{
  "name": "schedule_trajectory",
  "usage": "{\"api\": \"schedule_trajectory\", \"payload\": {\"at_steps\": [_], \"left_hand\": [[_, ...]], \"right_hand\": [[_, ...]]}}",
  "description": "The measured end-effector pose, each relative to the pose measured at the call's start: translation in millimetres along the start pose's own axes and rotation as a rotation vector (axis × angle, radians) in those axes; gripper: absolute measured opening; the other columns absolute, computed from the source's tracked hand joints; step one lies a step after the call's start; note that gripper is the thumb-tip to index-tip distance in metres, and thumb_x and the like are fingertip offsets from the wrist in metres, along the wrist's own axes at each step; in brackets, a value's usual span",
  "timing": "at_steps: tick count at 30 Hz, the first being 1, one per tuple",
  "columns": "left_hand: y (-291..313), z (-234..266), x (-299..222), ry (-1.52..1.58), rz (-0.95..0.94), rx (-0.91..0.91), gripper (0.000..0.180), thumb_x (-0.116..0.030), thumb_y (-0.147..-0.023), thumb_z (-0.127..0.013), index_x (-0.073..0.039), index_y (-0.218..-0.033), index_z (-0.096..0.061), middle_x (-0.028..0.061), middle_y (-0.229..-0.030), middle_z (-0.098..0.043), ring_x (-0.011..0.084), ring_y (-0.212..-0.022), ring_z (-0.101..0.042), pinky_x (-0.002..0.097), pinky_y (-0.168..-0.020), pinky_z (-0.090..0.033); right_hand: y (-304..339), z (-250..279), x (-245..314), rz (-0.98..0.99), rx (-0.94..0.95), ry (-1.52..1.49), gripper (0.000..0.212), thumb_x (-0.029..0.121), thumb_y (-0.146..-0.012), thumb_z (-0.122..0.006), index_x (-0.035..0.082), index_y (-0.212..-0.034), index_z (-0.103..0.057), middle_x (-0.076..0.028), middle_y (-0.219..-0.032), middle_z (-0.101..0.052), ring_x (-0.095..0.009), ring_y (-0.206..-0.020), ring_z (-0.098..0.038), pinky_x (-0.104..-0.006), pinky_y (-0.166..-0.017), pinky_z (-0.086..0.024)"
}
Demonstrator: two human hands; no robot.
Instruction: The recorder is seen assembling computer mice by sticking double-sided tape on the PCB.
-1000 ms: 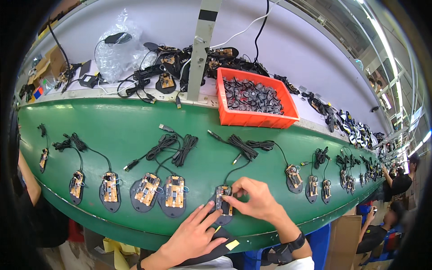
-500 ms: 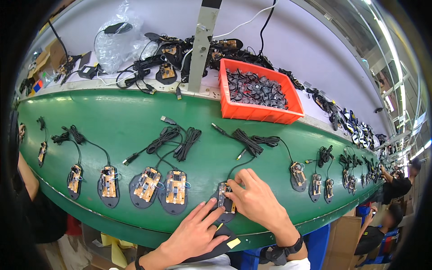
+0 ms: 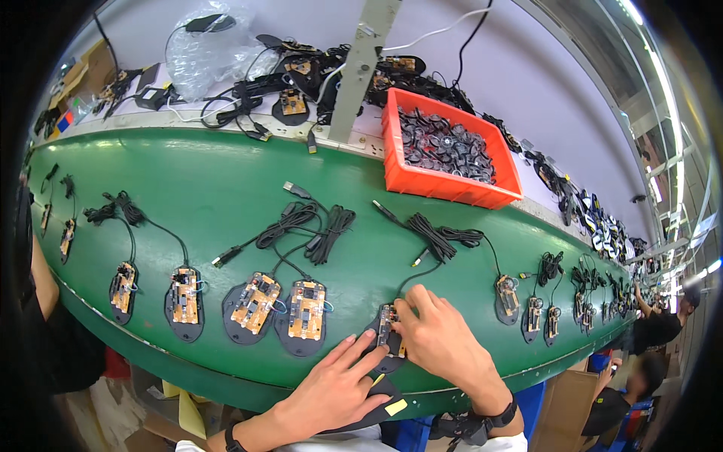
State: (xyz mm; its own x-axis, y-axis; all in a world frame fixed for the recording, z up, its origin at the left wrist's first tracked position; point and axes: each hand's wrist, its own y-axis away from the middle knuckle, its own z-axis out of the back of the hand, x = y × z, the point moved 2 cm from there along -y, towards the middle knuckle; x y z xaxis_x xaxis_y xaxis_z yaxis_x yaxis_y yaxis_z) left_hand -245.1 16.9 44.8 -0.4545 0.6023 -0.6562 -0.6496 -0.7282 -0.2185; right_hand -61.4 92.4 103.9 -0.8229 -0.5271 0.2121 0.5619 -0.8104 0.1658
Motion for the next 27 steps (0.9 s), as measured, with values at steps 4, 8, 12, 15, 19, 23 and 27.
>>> {"api": "schedule_trajectory", "payload": {"at_steps": [4, 8, 12, 15, 19, 23, 27], "left_hand": [[-0.8, 0.2, 0.4, 0.06, -0.024, 0.0, 0.053, -0.044, -0.098, -0.069, 0.005, -0.082, -0.078, 0.0181, -0.143, -0.06, 0.0417, -0.147, -0.044, 0.0522, -0.122, -0.036], [2.5, 3.2, 5.7, 0.075, -0.031, -0.014, 0.049, -0.04, -0.097, -0.071, 0.005, -0.078, -0.076, 0.0194, -0.144, -0.06, 0.0429, -0.145, -0.046, 0.0527, -0.12, -0.039], [9.5, 19.6, 5.0, 0.093, -0.121, -0.123, 0.043, -0.035, -0.091, -0.079, 0.004, -0.074, -0.075, 0.0209, -0.143, -0.061, 0.0452, -0.143, -0.049, 0.0537, -0.116, -0.045], [23.9, 74.3, 14.9, 0.056, -0.088, -0.309, 0.042, -0.031, -0.078, -0.09, 0.003, -0.067, -0.068, 0.0218, -0.141, -0.063, 0.0488, -0.142, -0.051, 0.056, -0.112, -0.048], [49.3, 100.5, 58.8, -0.12, 0.144, -0.251, 0.035, -0.025, -0.079, -0.09, 0.005, -0.076, -0.072, 0.019, -0.147, -0.06, 0.0474, -0.147, -0.047, 0.0602, -0.116, -0.042], [67.3, 101.7, 81.7, -0.136, 0.244, -0.276, 0.035, -0.024, -0.082, -0.089, 0.007, -0.08, -0.073, 0.0195, -0.154, -0.056, 0.0465, -0.151, -0.041, 0.0608, -0.119, -0.037], [79.0, 105.8, 88.2, -0.18, 0.292, -0.323, 0.038, -0.021, -0.081, -0.089, 0.01, -0.072, -0.069, 0.0221, -0.157, -0.052, 0.0481, -0.152, -0.039, 0.0595, -0.119, -0.037]], "right_hand": [[0.9, 0.5, -0.8, -0.008, -0.047, 0.005, 0.035, 0.011, -0.093, -0.073, -0.008, -0.123, -0.065, -0.016, -0.109, -0.054, -0.034, -0.1, -0.06, -0.0445, -0.086, -0.052], [-3.0, -30.1, -13.2, -0.028, -0.135, -0.212, 0.048, 0.013, -0.097, -0.069, -0.007, -0.14, -0.058, -0.017, -0.114, -0.054, -0.034, -0.105, -0.055, -0.0448, -0.092, -0.047], [8.7, -33.5, -9.8, -0.083, -0.217, -0.068, 0.059, 0.021, -0.098, -0.069, -0.003, -0.149, -0.052, -0.015, -0.117, -0.055, -0.033, -0.111, -0.05, -0.0455, -0.097, -0.042], [18.3, -24.7, -27.2, -0.126, -0.178, -0.015, 0.062, 0.028, -0.096, -0.072, -0.002, -0.147, -0.055, -0.015, -0.12, -0.056, -0.033, -0.112, -0.05, -0.0467, -0.097, -0.042], [6.9, 9.9, -47.2, -0.14, -0.171, 0.084, 0.063, 0.038, -0.096, -0.074, -0.003, -0.142, -0.058, -0.016, -0.124, -0.057, -0.034, -0.117, -0.051, -0.0472, -0.1, -0.043], [-57.9, 62.4, -69.5, 0.09, -0.352, 0.075, 0.05, 0.032, -0.097, -0.073, 0.0, -0.135, -0.063, -0.019, -0.124, -0.061, -0.038, -0.116, -0.058, -0.0478, -0.101, -0.049], [-140.2, 103.0, -124.0, -0.032, -0.443, 0.166, 0.026, 0.011, -0.095, -0.067, 0.0, -0.118, -0.072, -0.017, -0.109, -0.067, -0.036, -0.113, -0.063, -0.0444, -0.1, -0.05]]}}
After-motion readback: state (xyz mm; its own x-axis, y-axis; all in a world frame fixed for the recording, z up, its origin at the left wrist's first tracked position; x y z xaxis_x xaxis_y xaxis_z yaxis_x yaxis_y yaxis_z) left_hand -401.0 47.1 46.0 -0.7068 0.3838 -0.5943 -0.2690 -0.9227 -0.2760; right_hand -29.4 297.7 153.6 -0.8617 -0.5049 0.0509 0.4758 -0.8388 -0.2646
